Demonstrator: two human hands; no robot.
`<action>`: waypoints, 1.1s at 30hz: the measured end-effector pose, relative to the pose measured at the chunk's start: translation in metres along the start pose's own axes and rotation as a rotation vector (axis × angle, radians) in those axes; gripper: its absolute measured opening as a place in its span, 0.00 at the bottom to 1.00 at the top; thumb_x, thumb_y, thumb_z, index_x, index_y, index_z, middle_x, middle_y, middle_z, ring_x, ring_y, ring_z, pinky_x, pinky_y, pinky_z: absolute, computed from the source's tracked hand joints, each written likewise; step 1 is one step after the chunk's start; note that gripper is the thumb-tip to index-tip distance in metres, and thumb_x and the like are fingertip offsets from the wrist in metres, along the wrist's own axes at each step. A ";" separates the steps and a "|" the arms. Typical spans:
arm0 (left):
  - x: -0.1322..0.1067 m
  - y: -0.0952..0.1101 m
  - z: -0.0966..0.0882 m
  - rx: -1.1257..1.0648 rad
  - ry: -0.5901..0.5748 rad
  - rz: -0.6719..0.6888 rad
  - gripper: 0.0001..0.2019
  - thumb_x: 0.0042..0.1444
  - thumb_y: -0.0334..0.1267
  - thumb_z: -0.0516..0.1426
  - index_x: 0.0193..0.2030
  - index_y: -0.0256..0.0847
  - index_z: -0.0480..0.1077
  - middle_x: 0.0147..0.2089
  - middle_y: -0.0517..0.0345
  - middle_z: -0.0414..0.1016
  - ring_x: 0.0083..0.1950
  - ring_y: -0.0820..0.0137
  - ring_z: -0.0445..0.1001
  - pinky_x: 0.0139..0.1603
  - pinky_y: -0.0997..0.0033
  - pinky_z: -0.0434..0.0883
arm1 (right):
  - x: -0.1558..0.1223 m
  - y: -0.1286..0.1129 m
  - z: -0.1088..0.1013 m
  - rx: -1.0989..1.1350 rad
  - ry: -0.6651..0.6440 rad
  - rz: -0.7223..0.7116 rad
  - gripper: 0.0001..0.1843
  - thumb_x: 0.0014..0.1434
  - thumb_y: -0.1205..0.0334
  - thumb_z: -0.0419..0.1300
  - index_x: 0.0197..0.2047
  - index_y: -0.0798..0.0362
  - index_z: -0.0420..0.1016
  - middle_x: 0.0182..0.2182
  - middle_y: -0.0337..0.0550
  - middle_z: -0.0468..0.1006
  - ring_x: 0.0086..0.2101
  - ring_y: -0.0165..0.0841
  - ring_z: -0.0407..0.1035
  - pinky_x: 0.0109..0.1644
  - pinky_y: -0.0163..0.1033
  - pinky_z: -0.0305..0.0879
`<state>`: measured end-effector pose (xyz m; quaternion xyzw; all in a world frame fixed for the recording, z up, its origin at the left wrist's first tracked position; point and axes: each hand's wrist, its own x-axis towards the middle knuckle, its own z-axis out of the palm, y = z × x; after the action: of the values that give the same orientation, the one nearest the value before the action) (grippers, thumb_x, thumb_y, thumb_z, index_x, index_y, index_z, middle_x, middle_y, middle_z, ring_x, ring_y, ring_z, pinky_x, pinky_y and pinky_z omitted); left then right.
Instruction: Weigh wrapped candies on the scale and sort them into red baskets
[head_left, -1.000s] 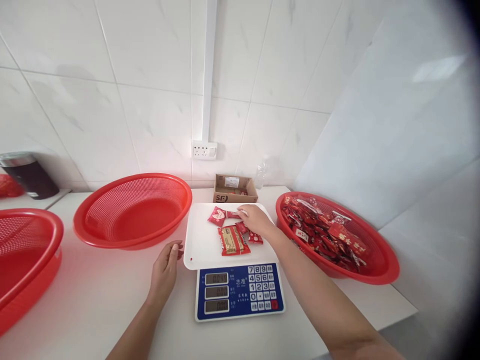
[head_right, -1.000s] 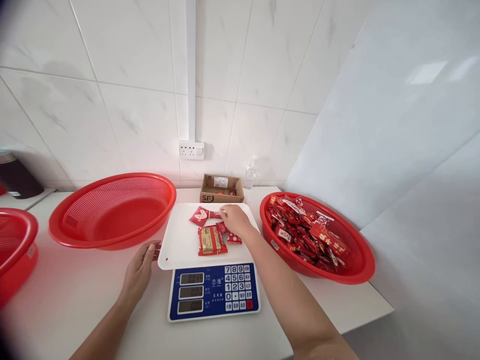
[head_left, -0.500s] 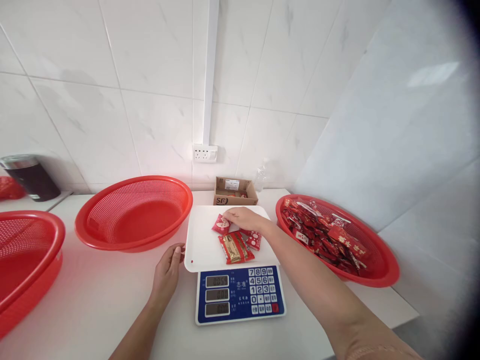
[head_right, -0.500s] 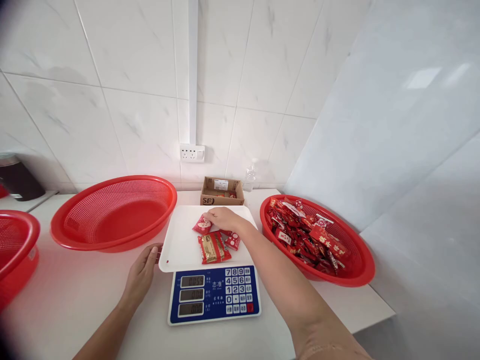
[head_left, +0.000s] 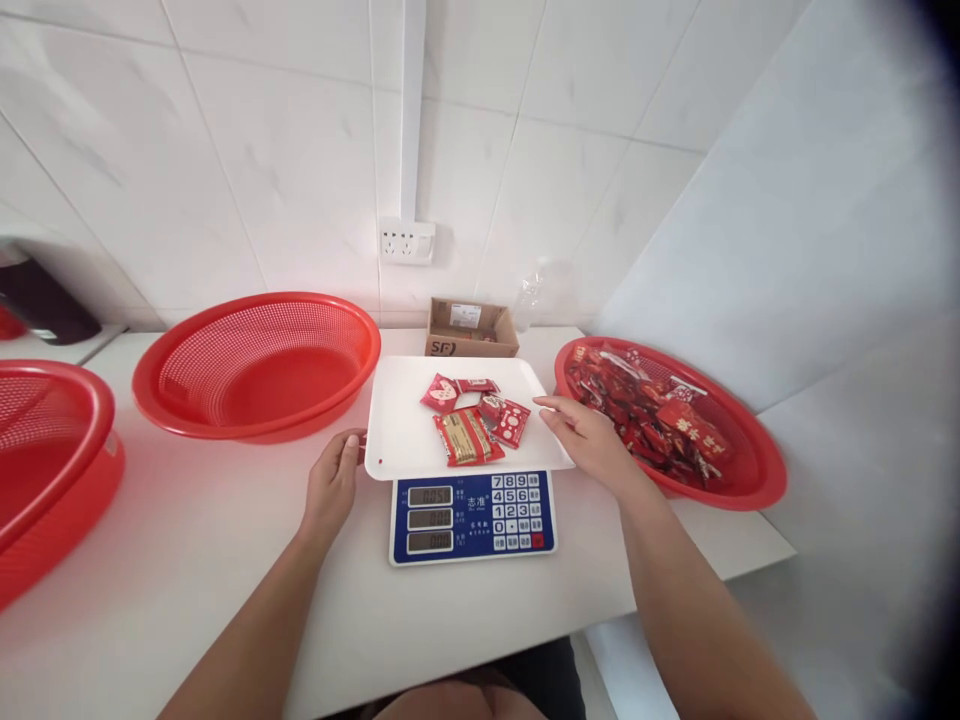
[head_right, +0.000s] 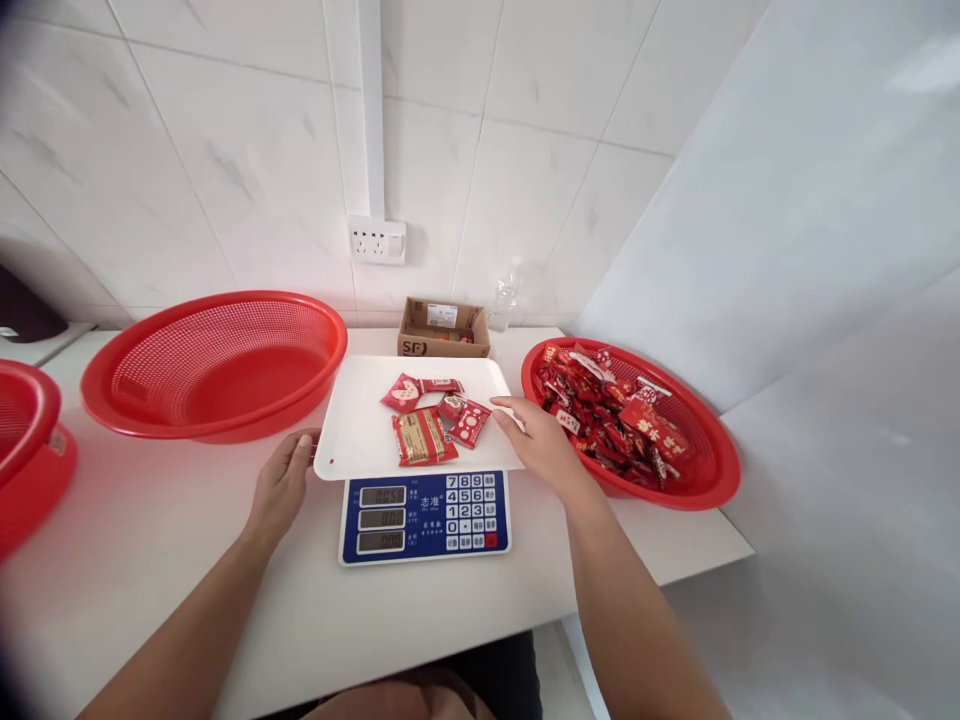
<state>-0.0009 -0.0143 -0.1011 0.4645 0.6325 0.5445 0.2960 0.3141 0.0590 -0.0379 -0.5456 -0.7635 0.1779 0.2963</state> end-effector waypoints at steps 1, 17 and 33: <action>0.000 0.000 0.000 0.002 0.001 -0.006 0.23 0.57 0.56 0.46 0.44 0.39 0.69 0.45 0.49 0.75 0.43 0.65 0.74 0.41 0.66 0.71 | -0.006 0.002 -0.002 -0.003 0.018 0.023 0.20 0.60 0.51 0.50 0.49 0.50 0.73 0.47 0.45 0.77 0.46 0.38 0.70 0.51 0.44 0.65; -0.001 0.000 0.000 -0.002 -0.015 -0.018 0.23 0.58 0.55 0.46 0.44 0.38 0.69 0.47 0.48 0.74 0.44 0.65 0.73 0.41 0.67 0.71 | -0.021 -0.007 0.003 -0.129 -0.031 -0.041 0.24 0.58 0.49 0.54 0.55 0.48 0.69 0.55 0.46 0.70 0.55 0.42 0.63 0.59 0.52 0.58; 0.000 -0.005 -0.001 -0.011 -0.015 0.013 0.23 0.56 0.56 0.47 0.44 0.39 0.69 0.45 0.49 0.75 0.42 0.65 0.73 0.41 0.66 0.71 | -0.005 -0.024 0.019 -0.085 -0.229 -0.035 0.28 0.57 0.55 0.56 0.61 0.47 0.61 0.59 0.44 0.66 0.57 0.39 0.60 0.60 0.47 0.57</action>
<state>-0.0036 -0.0145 -0.1059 0.4708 0.6242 0.5466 0.2997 0.2855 0.0469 -0.0400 -0.5205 -0.8085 0.2013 0.1866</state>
